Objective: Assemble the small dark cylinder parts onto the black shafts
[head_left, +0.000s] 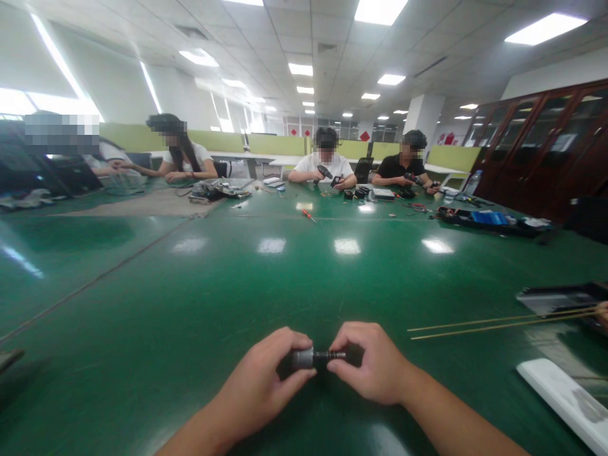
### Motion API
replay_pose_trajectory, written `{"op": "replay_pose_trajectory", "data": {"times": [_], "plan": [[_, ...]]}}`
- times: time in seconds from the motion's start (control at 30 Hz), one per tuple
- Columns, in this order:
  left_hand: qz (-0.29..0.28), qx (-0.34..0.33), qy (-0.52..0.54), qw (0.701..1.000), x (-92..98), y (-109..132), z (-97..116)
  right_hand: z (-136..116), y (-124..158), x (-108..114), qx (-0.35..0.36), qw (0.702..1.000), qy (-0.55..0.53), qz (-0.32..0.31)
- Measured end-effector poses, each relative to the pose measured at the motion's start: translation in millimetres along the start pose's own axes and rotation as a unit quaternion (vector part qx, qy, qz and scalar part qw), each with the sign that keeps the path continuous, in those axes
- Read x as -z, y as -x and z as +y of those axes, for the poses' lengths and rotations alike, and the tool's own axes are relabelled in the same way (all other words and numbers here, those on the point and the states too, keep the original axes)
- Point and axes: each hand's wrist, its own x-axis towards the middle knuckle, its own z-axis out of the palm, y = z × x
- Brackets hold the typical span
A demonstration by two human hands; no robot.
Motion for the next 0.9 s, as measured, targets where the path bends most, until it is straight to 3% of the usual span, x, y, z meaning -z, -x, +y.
{"op": "replay_pose_trajectory", "data": {"times": [0.9], "plan": [[0.015, -0.010, -0.008, 1.000, 2.6, -1.4, -0.6, 1.4, -1.9, 3.2, 0.002, 1.000, 0.010, 0.006]]}}
